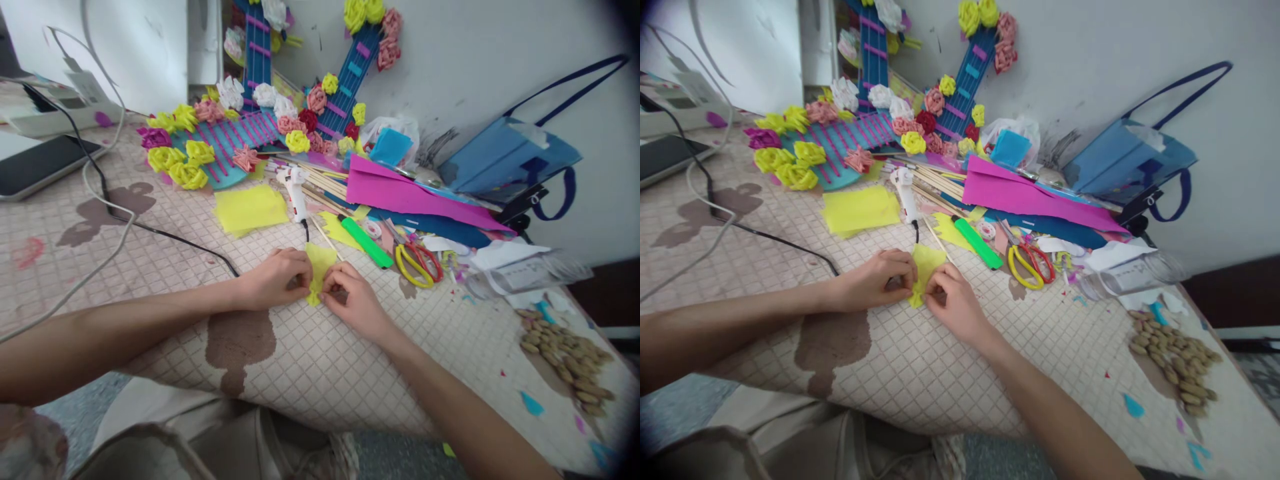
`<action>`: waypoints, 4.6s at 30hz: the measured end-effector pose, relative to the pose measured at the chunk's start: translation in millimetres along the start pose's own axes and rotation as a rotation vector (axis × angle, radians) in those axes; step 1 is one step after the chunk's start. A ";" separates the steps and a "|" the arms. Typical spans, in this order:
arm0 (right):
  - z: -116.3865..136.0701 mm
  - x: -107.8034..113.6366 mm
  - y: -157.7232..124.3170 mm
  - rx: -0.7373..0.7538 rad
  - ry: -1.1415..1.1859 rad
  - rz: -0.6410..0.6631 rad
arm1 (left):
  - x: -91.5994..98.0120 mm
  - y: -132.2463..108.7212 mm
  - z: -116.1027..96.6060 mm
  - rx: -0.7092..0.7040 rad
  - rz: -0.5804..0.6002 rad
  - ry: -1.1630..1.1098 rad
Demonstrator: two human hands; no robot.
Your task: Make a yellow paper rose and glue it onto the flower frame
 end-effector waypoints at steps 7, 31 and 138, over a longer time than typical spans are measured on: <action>0.4 -1.6 -0.2 0.010 -0.020 -0.010 | 0.0 1.0 -2.6 0.016 -0.007 0.021; -0.2 -4.1 -1.8 0.040 -0.010 -0.002 | 0.5 -0.1 -6.2 0.055 0.010 0.046; 0.1 -3.4 -0.9 0.029 -0.020 0.008 | -3.8 -2.3 -7.1 0.077 0.008 0.058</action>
Point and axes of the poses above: each hand's wrist, its own y-axis towards the middle knuckle, its own x-axis out of the back of the hand, z = x × y, the point moved 2 cm from there along y, towards the middle knuckle, and after that the axes turned 11 degrees about y, right-handed, at the moved point
